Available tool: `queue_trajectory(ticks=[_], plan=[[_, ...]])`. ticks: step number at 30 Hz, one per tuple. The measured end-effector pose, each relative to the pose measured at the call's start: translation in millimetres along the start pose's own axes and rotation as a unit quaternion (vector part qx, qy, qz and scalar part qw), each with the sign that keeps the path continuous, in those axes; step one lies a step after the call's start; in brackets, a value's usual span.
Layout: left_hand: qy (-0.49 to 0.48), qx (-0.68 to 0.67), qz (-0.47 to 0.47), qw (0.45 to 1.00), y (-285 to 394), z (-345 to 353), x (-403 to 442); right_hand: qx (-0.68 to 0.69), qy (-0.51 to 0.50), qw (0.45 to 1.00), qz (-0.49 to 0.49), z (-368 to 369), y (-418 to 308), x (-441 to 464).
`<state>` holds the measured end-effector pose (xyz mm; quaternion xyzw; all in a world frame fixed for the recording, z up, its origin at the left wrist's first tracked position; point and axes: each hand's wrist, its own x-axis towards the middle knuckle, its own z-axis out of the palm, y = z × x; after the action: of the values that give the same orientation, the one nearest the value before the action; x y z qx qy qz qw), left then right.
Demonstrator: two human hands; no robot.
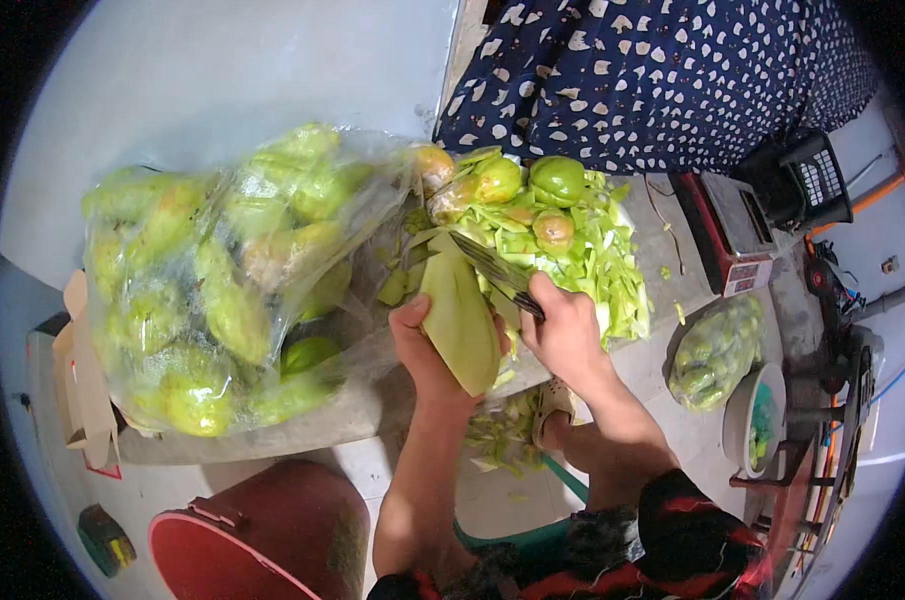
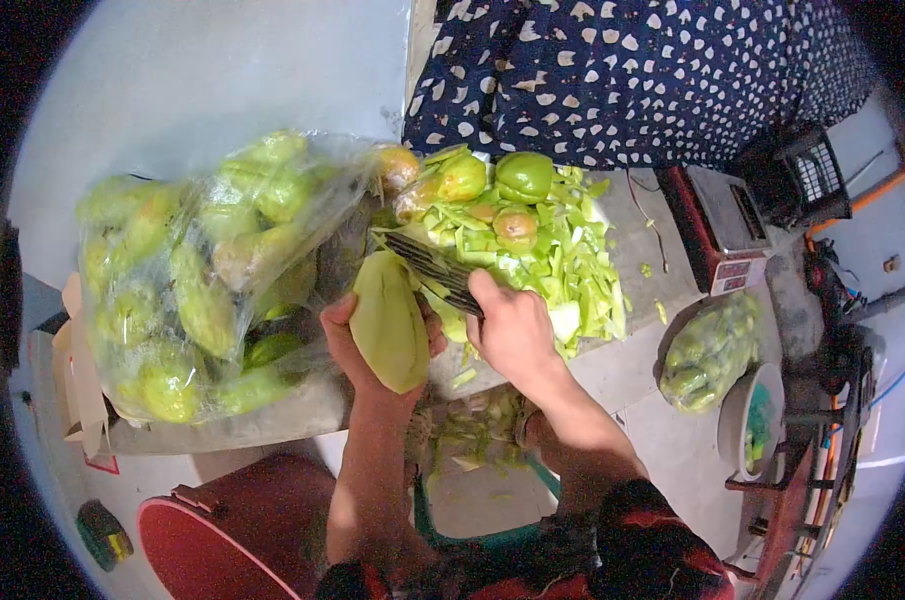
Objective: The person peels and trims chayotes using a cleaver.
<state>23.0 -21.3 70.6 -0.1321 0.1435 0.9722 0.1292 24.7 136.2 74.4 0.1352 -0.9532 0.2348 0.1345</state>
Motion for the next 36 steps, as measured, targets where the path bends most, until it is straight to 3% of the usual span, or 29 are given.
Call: queue_trajectory(ticks=[3,6,10,12,17,19,26,29,31,33,35,36], plan=[[-0.019,0.05,0.016,0.998,-1.0,-5.8,3.1,0.039,-0.016,0.998,0.045,-0.4,3.1,-5.2],[0.059,-0.067,0.053,0.995,5.4,-3.1,12.6,0.068,-0.015,0.996,0.057,-6.4,-3.4,-7.6],[0.099,-0.108,0.112,0.983,9.7,-20.9,22.2,0.04,0.022,0.99,-0.132,-13.7,-14.2,-11.9],[-0.096,-0.087,0.06,0.99,12.9,-40.2,23.3,0.066,0.042,0.969,-0.236,-16.5,-22.3,-10.7],[-0.021,-0.114,0.035,0.993,16.8,-29.9,12.3,0.057,0.01,0.967,-0.249,-20.5,-34.7,-15.9],[0.032,-0.065,0.075,0.995,18.8,-31.3,11.5,0.049,0.007,0.96,-0.275,-21.0,-40.4,-14.9],[0.026,-0.068,0.097,0.993,17.6,-40.3,10.7,0.037,-0.004,0.962,-0.271,-14.7,-39.6,-16.8],[-0.001,-0.073,0.123,0.99,14.3,-36.6,15.5,0.015,0.01,0.981,-0.194,-7.8,-30.6,-11.4],[0.203,-0.092,0.166,0.961,15.9,2.7,10.4,-0.007,-0.013,0.984,-0.176,-7.8,-16.6,-9.5],[0.179,-0.087,0.141,0.97,19.3,-8.4,9.4,0.009,-0.006,0.977,-0.211,-14.6,-23.9,-12.7],[-0.044,-0.082,0.038,0.995,25.2,-33.8,10.8,0.027,0.003,0.972,-0.235,-21.2,-32.1,-17.6],[-0.069,-0.06,0.034,0.995,26.5,-33.5,11.5,0.04,-0.009,0.969,-0.243,-23.3,-35.2,-18.4]])
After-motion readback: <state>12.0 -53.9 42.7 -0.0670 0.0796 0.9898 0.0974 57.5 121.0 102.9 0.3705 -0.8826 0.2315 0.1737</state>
